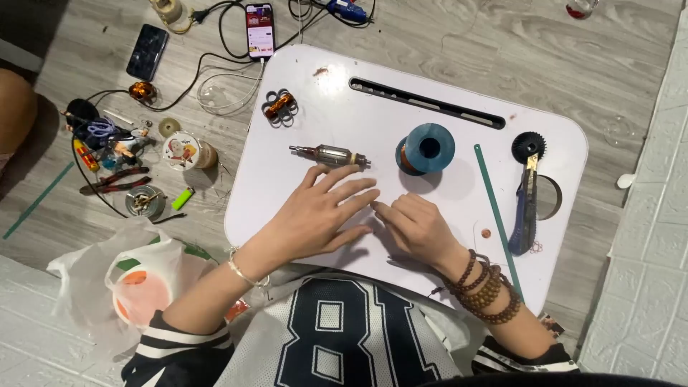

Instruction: A person is manually winding copper wire onto a motor armature, using a small tool to press the wire into the armature's slots.

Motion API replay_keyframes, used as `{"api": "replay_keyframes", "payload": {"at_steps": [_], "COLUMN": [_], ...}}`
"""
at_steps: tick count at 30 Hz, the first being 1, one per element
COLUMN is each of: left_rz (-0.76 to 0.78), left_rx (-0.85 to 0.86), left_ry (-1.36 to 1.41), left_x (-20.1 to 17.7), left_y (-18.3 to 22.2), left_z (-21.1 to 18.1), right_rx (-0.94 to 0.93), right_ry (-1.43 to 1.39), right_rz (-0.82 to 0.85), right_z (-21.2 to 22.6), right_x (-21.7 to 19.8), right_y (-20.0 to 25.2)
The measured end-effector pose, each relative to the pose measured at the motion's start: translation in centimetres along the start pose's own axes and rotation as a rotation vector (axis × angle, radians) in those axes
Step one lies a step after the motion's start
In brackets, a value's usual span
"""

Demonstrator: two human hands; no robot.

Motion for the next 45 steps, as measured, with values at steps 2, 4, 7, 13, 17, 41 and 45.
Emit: {"api": "replay_keyframes", "payload": {"at_steps": [2,4,7,13,17,41,45], "left_rz": [0.071,0.139,-0.022,0.07,0.025,-0.125,-0.193], "left_rx": [-0.003,-0.008,0.042,-0.146,-0.173,-0.879,-0.821], "left_ry": [-0.029,-0.061,-0.062,0.01,-0.012,1.18,1.258], "left_x": [1.5,2.6,2.6,5.9,6.3,13.9,13.5], "left_y": [0.5,1.2,3.1,6.3,6.2,-1.3,-1.6], "left_z": [0.5,0.7,-0.8,-3.4,-5.1,8.0,7.6], "right_rx": [-0.008,-0.02,-0.012,0.507,0.882,1.208,1.175], "right_ry": [-0.015,-0.03,-0.002,-0.153,-0.607,-0.985,-0.929], "right_rz": [0.006,0.011,-0.005,-0.072,0.141,0.002,0.043], "right_z": [-0.4,-0.5,-0.5,-4.3,-6.0,-6.0,-5.6], "right_x": [0.1,-0.1,-0.7,-1.5,2.5,3.8,3.4], "right_y": [0.6,0.6,1.1,3.5,5.1,5.8,6.8]}}
Point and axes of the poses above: each hand's wrist, its own y-axis away from the middle knuckle, its own x-axis out of the palm, z = x × y, the point moved 8 cm from there along -y, towards the middle knuckle, and after that the axes turned 13 degrees about y, right-handed, at the moved point
